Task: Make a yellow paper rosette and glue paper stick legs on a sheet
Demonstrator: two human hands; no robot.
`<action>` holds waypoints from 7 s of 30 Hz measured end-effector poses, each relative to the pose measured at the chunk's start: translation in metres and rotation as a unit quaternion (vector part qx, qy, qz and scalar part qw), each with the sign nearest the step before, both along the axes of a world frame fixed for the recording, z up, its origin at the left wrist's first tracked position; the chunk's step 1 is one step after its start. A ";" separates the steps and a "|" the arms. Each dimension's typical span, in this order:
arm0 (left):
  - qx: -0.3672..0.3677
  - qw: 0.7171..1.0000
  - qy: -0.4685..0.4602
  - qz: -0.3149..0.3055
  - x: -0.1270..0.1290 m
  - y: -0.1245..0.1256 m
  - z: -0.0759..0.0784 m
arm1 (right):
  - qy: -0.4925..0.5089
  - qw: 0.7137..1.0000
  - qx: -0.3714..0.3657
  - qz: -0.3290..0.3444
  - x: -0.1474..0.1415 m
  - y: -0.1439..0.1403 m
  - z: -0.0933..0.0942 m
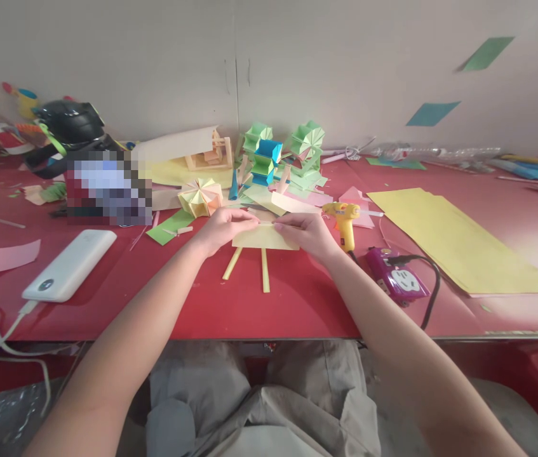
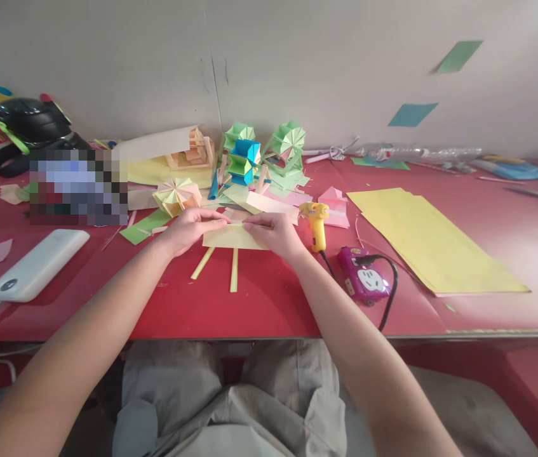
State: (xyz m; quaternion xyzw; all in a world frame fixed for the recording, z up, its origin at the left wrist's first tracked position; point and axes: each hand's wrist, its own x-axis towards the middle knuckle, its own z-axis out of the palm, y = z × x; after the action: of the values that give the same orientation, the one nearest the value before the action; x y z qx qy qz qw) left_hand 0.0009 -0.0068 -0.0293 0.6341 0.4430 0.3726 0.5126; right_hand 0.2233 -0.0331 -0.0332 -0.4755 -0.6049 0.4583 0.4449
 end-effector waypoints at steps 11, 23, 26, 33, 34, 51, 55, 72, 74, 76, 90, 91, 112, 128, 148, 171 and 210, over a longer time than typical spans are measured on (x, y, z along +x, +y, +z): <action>0.043 0.999 0.018 0.000 0.006 -0.004 -0.001 | -0.012 1.000 -0.004 0.028 -0.001 -0.001 0.002; 0.043 0.997 0.067 -0.012 -0.005 0.001 0.004 | -0.012 1.000 -0.017 0.007 0.000 -0.001 0.003; 0.022 0.999 0.038 -0.021 -0.011 0.005 0.003 | -0.004 1.000 -0.010 0.006 0.002 0.001 0.003; 0.009 1.000 0.013 0.008 -0.015 0.007 0.000 | -0.009 1.000 -0.005 0.028 0.004 0.004 -0.001; 0.014 1.000 0.017 0.010 -0.015 0.008 0.000 | -0.014 0.999 -0.001 0.031 0.004 0.004 -0.002; 0.134 0.983 0.121 0.023 -0.017 0.004 0.012 | 0.053 0.998 -0.022 -0.001 0.011 0.008 -0.004; 0.134 0.982 0.129 0.036 -0.020 0.004 0.015 | 0.056 0.996 -0.070 -0.006 0.015 0.009 -0.004; 0.043 0.998 0.037 -0.012 -0.008 0.003 0.001 | 0.065 0.996 -0.045 0.034 0.009 0.005 -0.004; 0.027 0.999 0.033 -0.018 -0.004 0.001 0.001 | 0.045 0.998 -0.040 0.027 0.007 0.005 -0.005; 0.020 0.999 0.034 -0.018 0.000 -0.001 0.001 | 0.030 0.999 -0.034 0.015 0.005 0.005 -0.005; 0.034 0.999 0.009 -0.015 0.009 0.000 -0.006 | 0.047 0.997 -0.047 0.034 -0.001 0.003 -0.006; 0.032 0.999 0.008 -0.019 0.008 0.000 -0.005 | 0.052 0.997 -0.051 0.033 -0.001 0.002 -0.006; 0.005 0.999 0.013 -0.039 0.002 -0.002 0.001 | 0.008 1.000 0.001 0.029 0.000 0.003 -0.007; 0.021 0.999 0.011 -0.048 0.004 -0.002 -0.001 | -0.016 0.998 0.028 0.062 -0.005 -0.002 -0.002; -0.008 0.995 0.052 -0.086 -0.002 0.002 -0.004 | -0.024 0.996 0.038 0.075 -0.004 -0.001 -0.004; 0.151 0.970 0.185 -0.035 -0.020 0.000 0.020 | -0.026 0.998 0.009 0.056 0.008 0.004 -0.001; 0.050 0.997 0.053 -0.009 -0.014 0.005 0.002 | 0.012 1.000 0.009 0.021 0.011 0.008 -0.010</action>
State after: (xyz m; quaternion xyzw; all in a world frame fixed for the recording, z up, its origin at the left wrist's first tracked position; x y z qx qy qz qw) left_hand -0.0130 -0.0017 -0.0269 0.6819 0.4442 0.3558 0.4595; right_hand 0.2348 -0.0251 -0.0436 -0.4536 -0.6132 0.4676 0.4467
